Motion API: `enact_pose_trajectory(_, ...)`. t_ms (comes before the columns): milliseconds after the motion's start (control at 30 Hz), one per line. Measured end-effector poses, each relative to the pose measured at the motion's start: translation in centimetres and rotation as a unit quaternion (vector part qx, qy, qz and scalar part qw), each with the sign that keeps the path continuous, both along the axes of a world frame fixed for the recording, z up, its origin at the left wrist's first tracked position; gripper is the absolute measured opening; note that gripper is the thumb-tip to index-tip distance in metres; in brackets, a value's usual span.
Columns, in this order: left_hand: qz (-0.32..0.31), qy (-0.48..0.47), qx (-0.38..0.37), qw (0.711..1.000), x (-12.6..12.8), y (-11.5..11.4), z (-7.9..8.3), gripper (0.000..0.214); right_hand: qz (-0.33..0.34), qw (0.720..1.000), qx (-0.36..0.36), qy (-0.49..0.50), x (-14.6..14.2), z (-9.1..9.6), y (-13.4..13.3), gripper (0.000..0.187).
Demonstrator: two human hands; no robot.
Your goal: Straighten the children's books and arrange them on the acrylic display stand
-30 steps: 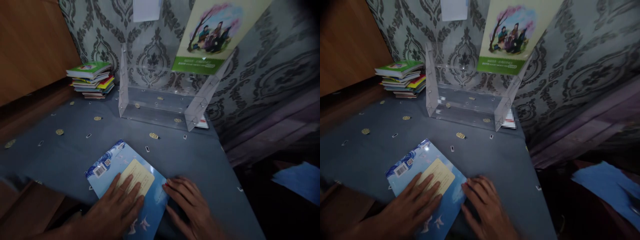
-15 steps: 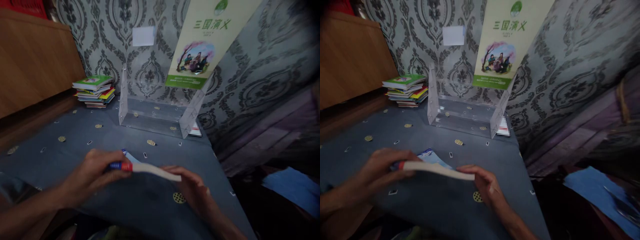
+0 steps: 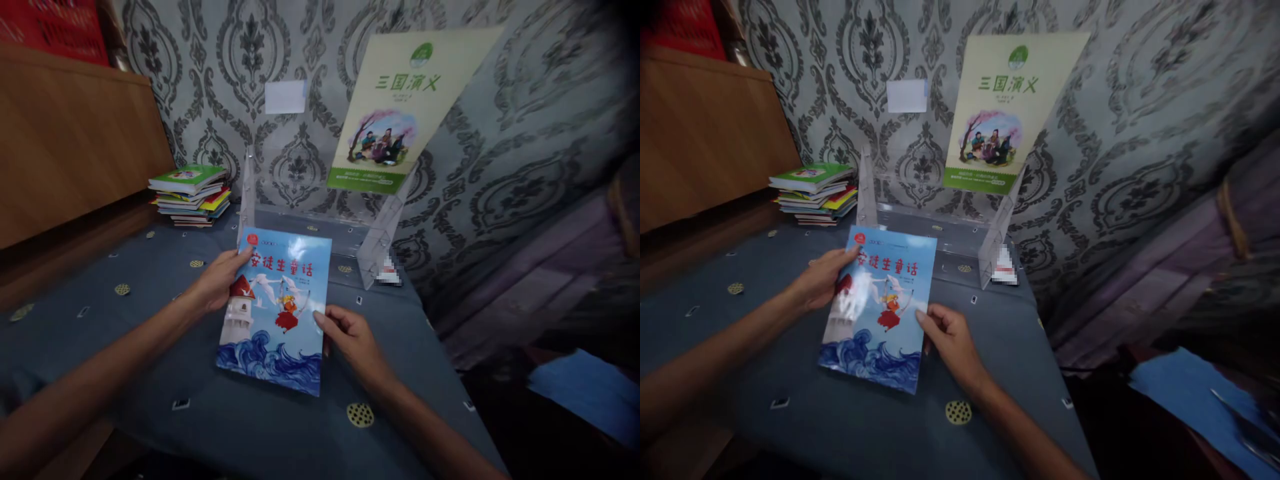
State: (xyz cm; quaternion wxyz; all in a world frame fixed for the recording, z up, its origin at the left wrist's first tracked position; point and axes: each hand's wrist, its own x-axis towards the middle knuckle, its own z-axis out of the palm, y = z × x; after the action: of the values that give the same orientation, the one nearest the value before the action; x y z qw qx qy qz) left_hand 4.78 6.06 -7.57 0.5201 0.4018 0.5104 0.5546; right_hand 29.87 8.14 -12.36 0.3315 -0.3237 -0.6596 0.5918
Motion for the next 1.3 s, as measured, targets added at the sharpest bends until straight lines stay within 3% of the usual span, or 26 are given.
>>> enact_pose_trajectory(67, -0.024, 0.051, -0.018, 0.998, -1.1, 1.1, -2.7, 0.039, -0.007, 0.999, -0.024, -0.033, 0.3, -1.2, 0.6, 0.055)
enact_pose_trajectory(133, -0.014, 0.184, 0.006, 0.983, -2.2, 1.8, -4.9, 0.031, -0.004, 0.996, -0.042, -0.084, 0.6, -2.3, 1.1, 0.059)
enact_pose_trajectory(233, 0.037, 0.429, 0.085, 0.898, -3.6, 2.1, -6.9, 0.033, 0.007, 0.986, -0.059, -0.157, 0.8, -3.0, 1.8, 0.059)
enact_pose_trajectory(300, 0.022, 0.525, 0.120, 0.842, -3.9, 2.0, -7.6, 0.033, 0.009, 0.982, -0.064, -0.175, 0.9, -3.1, 2.0, 0.058)
enact_pose_trajectory(400, -0.014, 0.574, 0.139, 0.807, -3.6, 1.7, -8.4, 0.031, 0.010, 0.982, -0.064, -0.175, 0.9, -3.0, 2.1, 0.057)
enact_pose_trajectory(533, 0.000, 0.615, 0.133, 0.777, -2.9, 1.7, -9.8, 0.036, 0.006, 0.984, -0.057, -0.170, 0.8, -3.1, 2.0, 0.056)
enact_pose_trajectory(733, 0.004, 0.638, 0.119, 0.761, -3.0, 2.4, -11.0, 0.041, -0.013, 0.982, -0.091, -0.165, 0.4, -3.3, 2.5, 0.052)
enact_pose_trajectory(933, -0.005, 0.643, 0.117, 0.757, -2.9, 2.9, -10.7, 0.044, -0.048, 0.982, -0.102, -0.151, 0.1, -3.3, 2.8, 0.052)
enact_pose_trajectory(1300, -0.011, 0.642, 0.136, 0.754, -2.8, 2.6, -10.3, 0.045, -0.030, 0.982, -0.102, -0.157, 0.6, -3.4, 2.6, 0.050)
